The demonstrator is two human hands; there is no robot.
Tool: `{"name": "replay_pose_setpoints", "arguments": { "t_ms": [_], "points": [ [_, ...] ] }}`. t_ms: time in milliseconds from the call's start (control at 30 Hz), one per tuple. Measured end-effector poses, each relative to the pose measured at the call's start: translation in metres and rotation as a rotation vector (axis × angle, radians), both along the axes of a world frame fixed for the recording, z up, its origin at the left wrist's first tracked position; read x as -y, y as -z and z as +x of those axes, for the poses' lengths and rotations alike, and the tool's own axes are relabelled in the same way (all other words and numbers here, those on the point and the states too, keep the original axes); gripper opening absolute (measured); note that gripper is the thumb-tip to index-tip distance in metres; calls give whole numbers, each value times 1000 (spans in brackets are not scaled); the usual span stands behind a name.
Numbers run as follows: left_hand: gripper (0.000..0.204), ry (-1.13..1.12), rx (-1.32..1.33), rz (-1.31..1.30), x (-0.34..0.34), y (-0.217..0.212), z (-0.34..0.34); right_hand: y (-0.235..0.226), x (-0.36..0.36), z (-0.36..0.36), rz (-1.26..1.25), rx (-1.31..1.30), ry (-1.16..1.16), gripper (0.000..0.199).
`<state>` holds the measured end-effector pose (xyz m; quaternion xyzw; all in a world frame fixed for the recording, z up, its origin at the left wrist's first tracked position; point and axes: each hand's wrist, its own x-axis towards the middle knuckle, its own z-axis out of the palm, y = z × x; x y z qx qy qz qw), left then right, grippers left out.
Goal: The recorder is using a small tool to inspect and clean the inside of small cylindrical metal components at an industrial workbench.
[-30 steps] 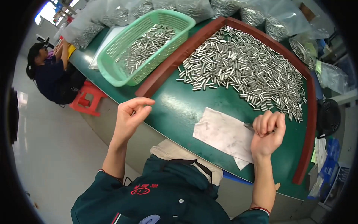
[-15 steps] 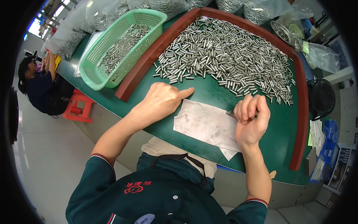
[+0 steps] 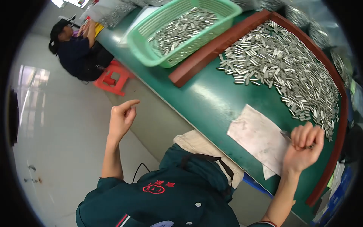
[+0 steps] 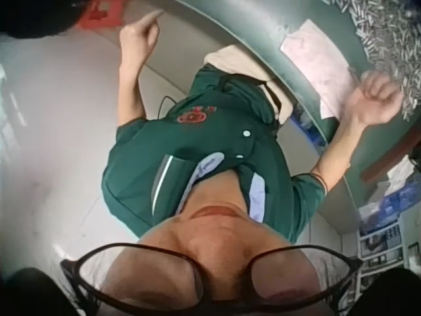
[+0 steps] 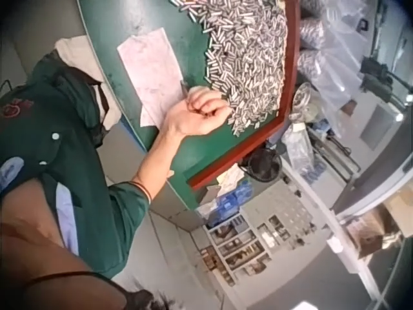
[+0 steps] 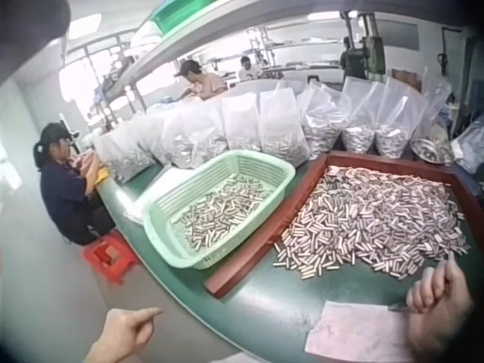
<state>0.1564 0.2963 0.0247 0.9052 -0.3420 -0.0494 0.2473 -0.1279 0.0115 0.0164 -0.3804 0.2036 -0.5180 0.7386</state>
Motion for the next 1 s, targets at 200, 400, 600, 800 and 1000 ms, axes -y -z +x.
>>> {"name": "replay_pose_setpoints", "arguments": {
  "t_ms": [200, 400, 600, 800, 1000],
  "points": [
    [8, -372, -533, -354, -41, 18, 26, 2, 7, -10, -38, -32, 2, 37],
    [14, -214, -294, -328, -8, 11, 11, -5, 6, -13, -32, -41, 61, 38],
    [11, 442, -114, -419, 103, -11, -44, 11, 10, -11, -45, -26, 17, 37],
    [13, 989, -4, -338, 233, 0, -86, 4, 8, -16, -45, -88, 7, 39],
    [15, 1012, 43, -336, 294, 19, -123, 5, 11, -20, -26, -104, 11, 39]
  ]
}}
